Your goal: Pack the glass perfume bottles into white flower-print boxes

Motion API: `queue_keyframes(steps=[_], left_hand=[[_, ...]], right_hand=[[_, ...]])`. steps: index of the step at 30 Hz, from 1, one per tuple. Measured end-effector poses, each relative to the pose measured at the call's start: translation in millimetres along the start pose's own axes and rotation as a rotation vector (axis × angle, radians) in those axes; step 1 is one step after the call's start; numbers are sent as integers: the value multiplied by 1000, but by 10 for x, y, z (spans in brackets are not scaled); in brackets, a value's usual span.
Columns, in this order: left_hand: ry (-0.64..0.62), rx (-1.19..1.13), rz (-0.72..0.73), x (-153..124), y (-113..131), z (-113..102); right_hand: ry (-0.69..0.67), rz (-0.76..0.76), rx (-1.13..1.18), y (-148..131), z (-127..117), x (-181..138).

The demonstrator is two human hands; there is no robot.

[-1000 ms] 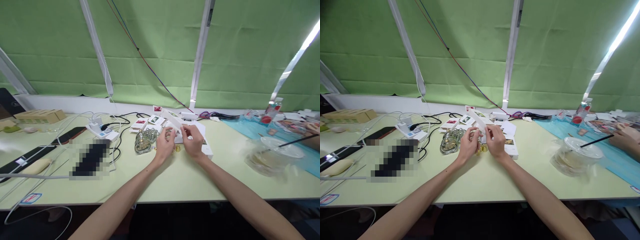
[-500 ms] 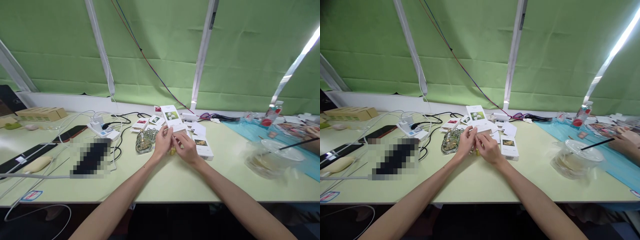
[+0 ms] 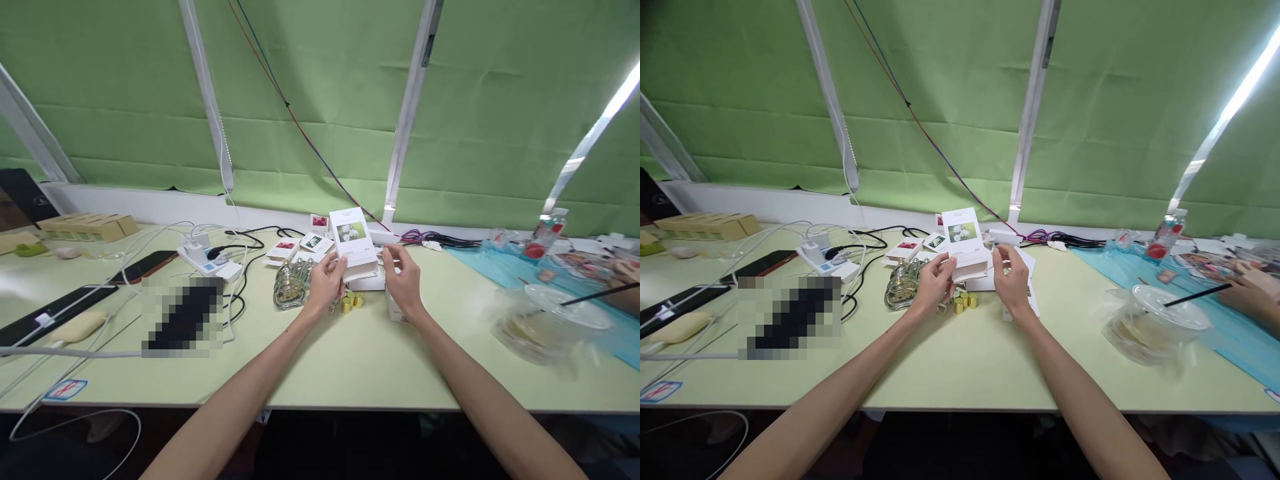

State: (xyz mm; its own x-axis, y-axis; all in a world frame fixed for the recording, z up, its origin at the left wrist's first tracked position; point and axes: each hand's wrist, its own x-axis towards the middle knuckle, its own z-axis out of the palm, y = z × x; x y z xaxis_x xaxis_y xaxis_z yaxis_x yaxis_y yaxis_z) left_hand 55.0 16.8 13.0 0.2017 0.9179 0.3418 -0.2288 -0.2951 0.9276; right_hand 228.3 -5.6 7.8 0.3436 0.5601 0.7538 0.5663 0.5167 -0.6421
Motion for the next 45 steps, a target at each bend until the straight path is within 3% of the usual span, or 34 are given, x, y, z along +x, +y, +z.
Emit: queue_keyframes(steps=[5, 13, 22, 30, 37, 45], left_hand=[[-1, 18, -13, -17, -36, 26], [29, 117, 58, 0, -14, 35], [-104, 314, 84, -42, 285, 47], [-218, 521, 242, -8, 537, 36], [-324, 636, 335, 297, 376, -99], [-375, 772, 447, 341, 172, -317]], right_hand=[[-164, 135, 154, 28, -8, 20], [-232, 167, 287, 47, -17, 28], [-223, 198, 389, 51, -58, 47], [-164, 183, 348, -59, -51, 24], [-145, 209, 376, -17, -59, 53], [-211, 232, 442, 7, -38, 18]])
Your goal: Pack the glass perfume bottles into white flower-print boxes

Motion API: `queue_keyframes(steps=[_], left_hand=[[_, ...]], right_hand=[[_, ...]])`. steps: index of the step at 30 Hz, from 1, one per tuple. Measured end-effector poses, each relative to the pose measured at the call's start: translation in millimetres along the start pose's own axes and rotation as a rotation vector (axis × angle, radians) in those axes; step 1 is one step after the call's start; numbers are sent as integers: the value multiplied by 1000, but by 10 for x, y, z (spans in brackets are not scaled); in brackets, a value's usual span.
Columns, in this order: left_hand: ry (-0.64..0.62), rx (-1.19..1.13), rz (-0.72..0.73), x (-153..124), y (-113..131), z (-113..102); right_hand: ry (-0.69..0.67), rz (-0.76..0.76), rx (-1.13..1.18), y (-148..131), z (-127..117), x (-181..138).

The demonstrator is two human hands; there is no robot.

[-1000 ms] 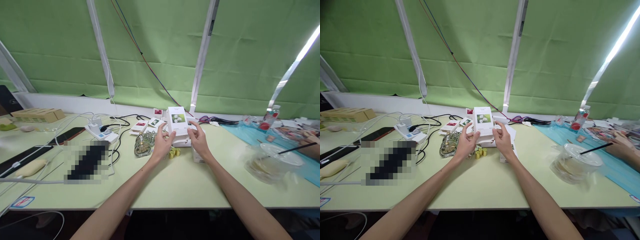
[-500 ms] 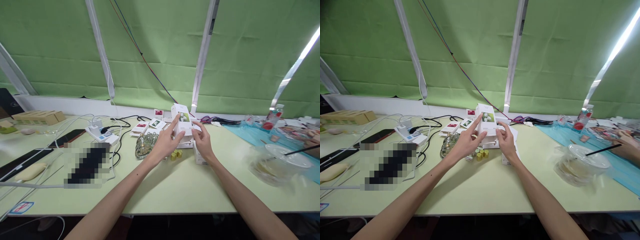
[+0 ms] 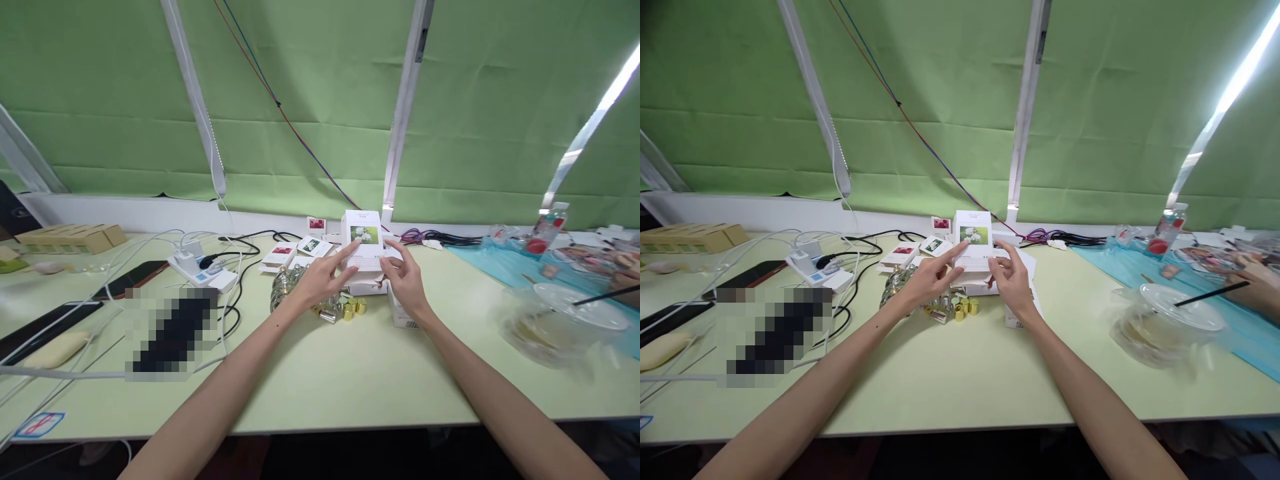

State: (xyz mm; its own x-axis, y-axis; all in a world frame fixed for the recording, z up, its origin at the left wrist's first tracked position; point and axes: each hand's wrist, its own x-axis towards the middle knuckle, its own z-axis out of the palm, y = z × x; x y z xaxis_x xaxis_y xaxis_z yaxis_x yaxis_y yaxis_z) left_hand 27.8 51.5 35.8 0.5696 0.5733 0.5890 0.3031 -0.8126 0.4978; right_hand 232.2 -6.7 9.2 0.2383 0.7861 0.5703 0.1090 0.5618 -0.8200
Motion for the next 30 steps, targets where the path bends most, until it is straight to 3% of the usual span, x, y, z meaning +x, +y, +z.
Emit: queue_keyframes(steps=[5, 11, 30], left_hand=[[-56, 153, 88, -65, -35, -68], [-49, 160, 132, -124, -28, -101], [-34, 186, 216, -218, -72, 77]], right_hand=[[-24, -3, -12, 9, -12, -1], [-65, 6, -25, 12, -41, 23], [-145, 45, -99, -78, -211, 104]])
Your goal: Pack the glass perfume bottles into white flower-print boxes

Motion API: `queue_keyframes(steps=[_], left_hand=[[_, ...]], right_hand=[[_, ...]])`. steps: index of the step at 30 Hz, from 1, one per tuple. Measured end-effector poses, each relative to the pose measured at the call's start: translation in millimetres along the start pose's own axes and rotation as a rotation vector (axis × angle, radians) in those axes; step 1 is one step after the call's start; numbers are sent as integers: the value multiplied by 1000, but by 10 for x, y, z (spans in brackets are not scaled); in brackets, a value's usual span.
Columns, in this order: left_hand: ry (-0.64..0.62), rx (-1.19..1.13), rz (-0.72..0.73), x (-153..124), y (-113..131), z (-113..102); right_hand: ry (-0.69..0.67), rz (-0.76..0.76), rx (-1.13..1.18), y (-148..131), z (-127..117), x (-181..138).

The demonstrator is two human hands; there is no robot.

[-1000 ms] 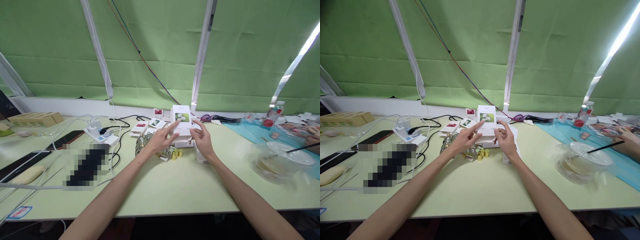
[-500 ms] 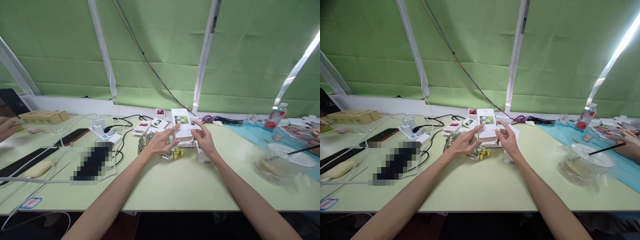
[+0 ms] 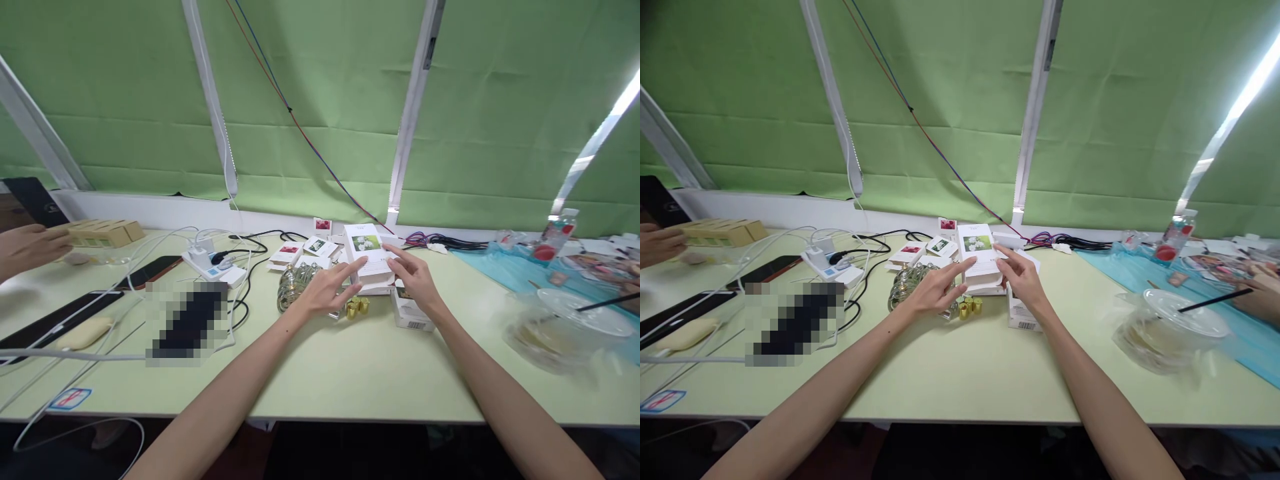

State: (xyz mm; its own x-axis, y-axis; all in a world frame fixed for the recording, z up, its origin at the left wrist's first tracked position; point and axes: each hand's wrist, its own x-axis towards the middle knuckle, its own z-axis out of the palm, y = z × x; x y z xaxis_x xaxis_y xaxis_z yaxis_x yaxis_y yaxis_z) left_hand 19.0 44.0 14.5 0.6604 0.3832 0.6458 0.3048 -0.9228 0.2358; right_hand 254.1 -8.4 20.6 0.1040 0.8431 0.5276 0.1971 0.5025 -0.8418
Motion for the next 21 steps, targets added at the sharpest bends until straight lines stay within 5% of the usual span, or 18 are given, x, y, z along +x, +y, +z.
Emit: queue_keyframes(steps=[21], left_hand=[[91, 107, 42, -41, -100, 108]], right_hand=[[-153, 72, -124, -27, -19, -25]])
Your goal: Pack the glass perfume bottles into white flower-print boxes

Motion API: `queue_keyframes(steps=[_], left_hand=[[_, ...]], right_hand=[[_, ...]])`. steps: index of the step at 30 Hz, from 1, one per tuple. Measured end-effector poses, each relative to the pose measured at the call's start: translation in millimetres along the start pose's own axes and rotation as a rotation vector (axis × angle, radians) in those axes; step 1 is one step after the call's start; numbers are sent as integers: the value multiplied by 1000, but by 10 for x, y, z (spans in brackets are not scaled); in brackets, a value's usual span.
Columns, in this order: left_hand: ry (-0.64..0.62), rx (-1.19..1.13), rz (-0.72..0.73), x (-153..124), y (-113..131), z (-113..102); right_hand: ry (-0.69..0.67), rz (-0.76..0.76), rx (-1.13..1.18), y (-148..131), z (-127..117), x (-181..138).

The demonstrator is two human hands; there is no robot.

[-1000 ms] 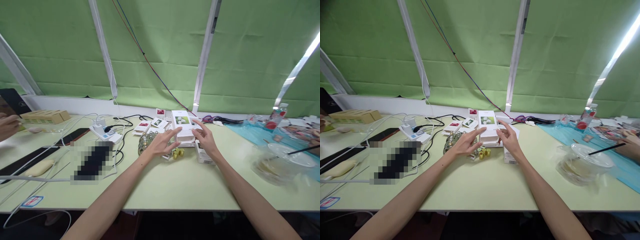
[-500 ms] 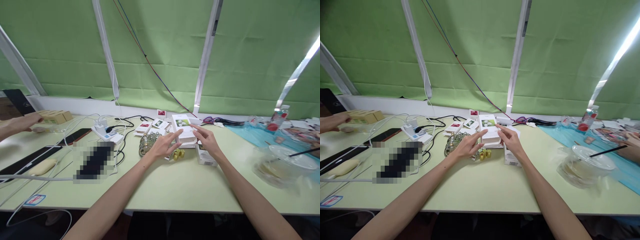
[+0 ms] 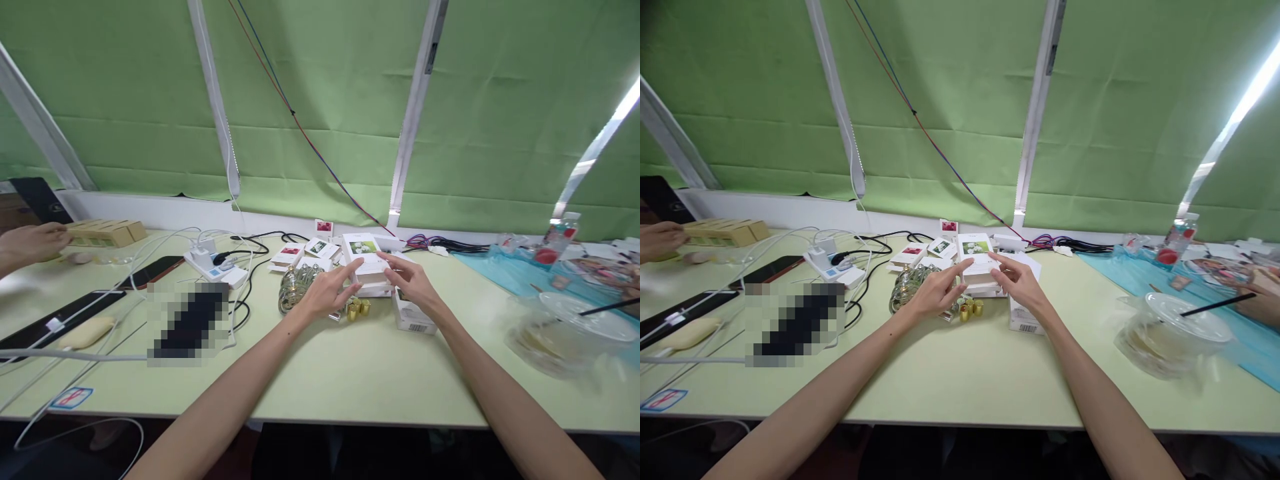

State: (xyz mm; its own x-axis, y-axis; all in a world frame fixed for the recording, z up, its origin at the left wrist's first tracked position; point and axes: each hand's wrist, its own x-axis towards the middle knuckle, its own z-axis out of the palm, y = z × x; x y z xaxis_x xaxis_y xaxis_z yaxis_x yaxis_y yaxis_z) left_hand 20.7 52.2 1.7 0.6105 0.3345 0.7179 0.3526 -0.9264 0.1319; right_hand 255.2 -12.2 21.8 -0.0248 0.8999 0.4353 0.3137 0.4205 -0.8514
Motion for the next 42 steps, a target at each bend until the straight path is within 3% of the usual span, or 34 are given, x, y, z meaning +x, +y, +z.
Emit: queue_keyframes(steps=[5, 33, 42], left_hand=[[7, -13, -26, 1, 0, -15], [70, 16, -60, 11, 39, 3], [71, 21, -68, 7, 31, 8]], right_hand=[[-87, 30, 32, 30, 8, -6], [-109, 0, -101, -20, 27, -35], [-168, 14, -33, -14, -58, -26]])
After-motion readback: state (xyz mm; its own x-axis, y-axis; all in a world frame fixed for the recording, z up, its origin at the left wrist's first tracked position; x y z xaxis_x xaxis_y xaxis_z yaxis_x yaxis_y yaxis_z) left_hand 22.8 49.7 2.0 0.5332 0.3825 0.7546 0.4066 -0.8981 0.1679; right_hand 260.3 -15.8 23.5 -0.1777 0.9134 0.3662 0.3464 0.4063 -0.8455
